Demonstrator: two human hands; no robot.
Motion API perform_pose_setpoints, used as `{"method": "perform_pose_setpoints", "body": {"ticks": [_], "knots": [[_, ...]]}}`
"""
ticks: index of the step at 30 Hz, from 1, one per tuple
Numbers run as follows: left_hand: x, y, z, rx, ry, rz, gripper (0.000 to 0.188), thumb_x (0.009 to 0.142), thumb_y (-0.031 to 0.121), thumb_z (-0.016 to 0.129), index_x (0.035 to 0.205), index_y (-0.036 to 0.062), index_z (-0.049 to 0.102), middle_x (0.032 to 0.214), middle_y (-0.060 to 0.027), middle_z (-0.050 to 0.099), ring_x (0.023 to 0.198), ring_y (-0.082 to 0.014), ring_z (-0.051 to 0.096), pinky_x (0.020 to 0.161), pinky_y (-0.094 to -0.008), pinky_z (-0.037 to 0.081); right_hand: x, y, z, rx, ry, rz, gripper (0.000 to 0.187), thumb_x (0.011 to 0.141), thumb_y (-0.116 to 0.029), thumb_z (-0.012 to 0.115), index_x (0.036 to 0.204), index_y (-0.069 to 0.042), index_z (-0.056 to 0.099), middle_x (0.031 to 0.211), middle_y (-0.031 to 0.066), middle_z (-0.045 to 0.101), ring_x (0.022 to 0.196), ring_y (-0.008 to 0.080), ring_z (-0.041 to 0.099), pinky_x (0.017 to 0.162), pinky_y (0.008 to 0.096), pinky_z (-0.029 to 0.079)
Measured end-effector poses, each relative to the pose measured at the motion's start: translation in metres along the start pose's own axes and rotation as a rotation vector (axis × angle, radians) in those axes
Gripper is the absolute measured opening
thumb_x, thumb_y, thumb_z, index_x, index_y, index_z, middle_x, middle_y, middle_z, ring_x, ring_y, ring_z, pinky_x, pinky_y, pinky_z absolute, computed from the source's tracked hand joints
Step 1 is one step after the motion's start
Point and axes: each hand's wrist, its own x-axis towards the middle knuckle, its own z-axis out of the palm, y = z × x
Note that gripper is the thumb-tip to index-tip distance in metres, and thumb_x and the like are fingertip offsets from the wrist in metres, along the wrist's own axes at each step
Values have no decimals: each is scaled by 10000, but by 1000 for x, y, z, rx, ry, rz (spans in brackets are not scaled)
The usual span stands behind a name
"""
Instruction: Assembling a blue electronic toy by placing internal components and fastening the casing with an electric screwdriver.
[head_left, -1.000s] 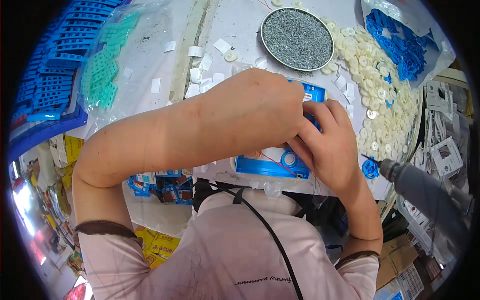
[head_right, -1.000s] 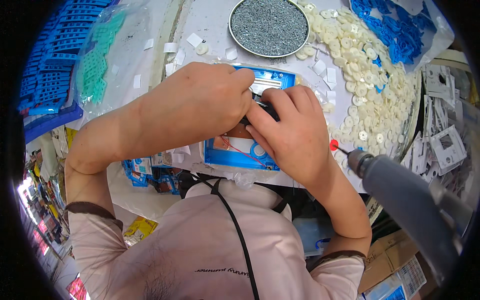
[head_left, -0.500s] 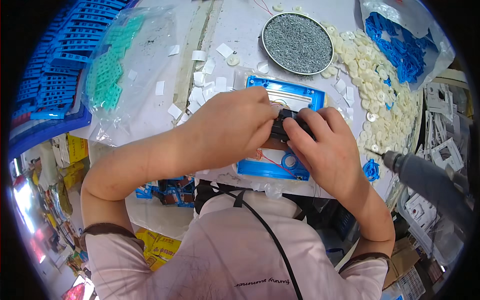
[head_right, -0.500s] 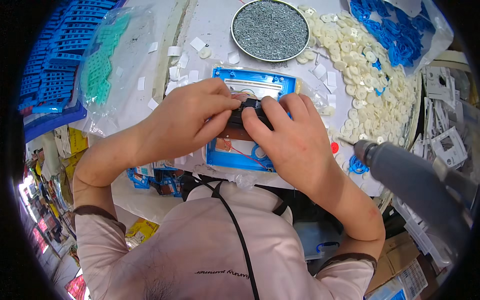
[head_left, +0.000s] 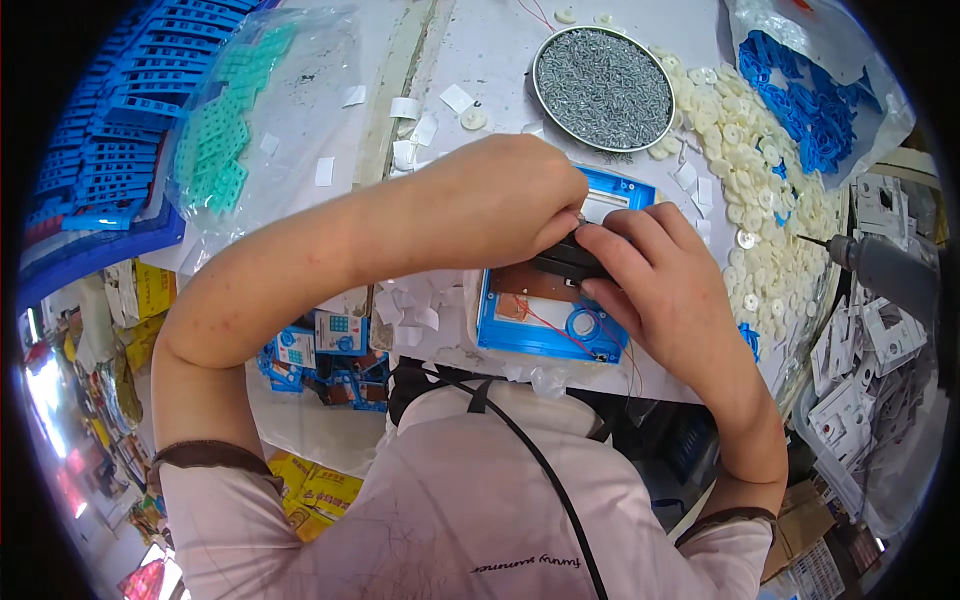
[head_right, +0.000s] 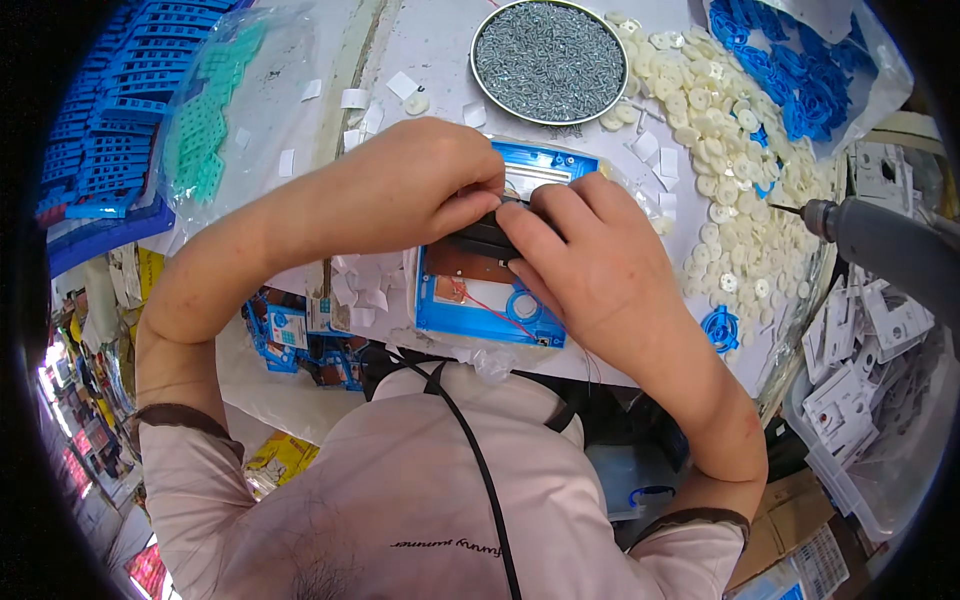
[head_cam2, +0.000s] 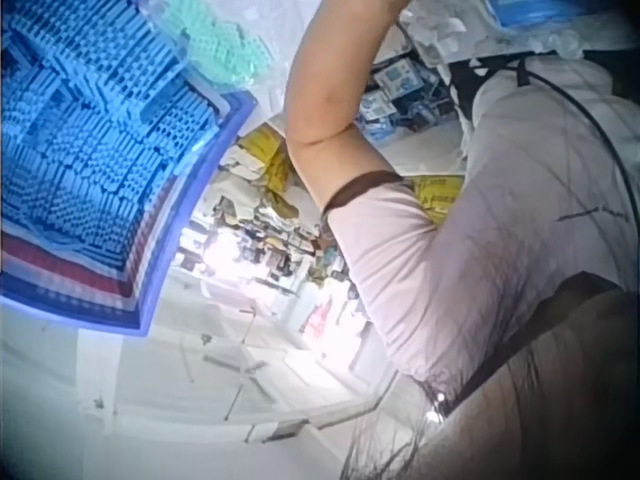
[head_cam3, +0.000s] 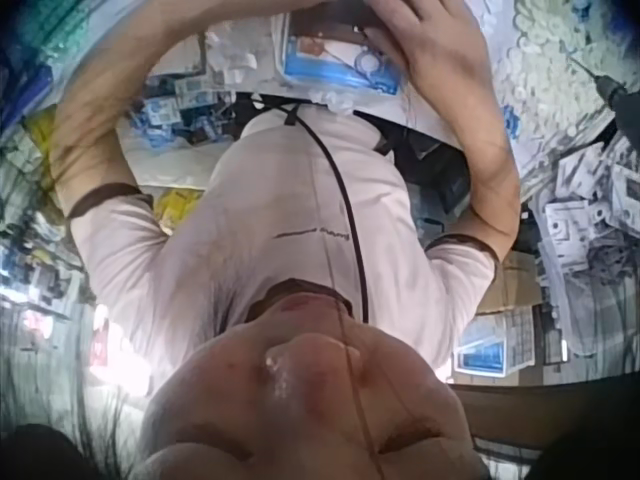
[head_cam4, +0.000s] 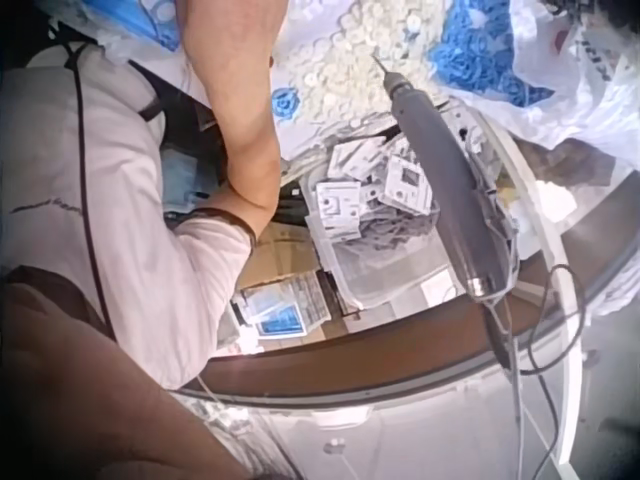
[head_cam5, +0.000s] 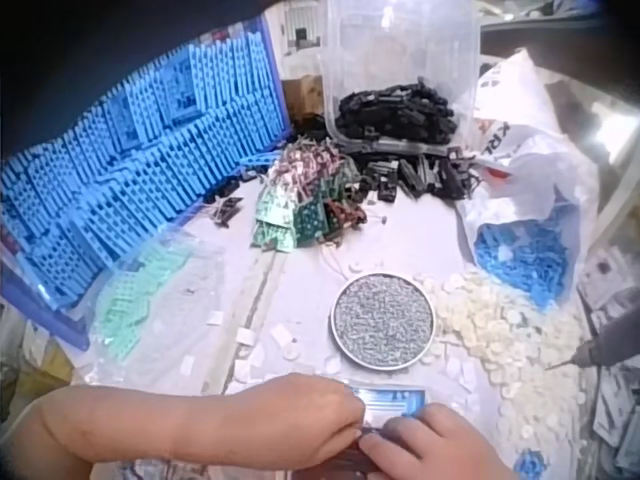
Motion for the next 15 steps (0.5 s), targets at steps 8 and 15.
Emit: {"method": "perform_pose_setpoints", "body": {"ticks": [8, 15], "knots": [[81, -50, -11, 267, 278, -12, 162, 852, 194, 650, 857, 63, 745, 825, -159, 712, 849, -356, 706, 739, -486, 557, -5, 2, 5, 89, 74, 60, 526, 741, -92, 803, 1205, -24, 565, 1038, 149, 624, 931, 355, 580, 830, 444, 485], [79, -59, -4, 308, 335, 10, 157, 866, 201, 677, 884, 53, 725, 880, -131, 703, 844, -335, 686, 744, -448, 544, -14, 1, 14, 124, 146, 104, 541, 733, -97, 830, 1202, -18, 570, 1066, 159, 642, 932, 361, 595, 823, 446, 491]]}}
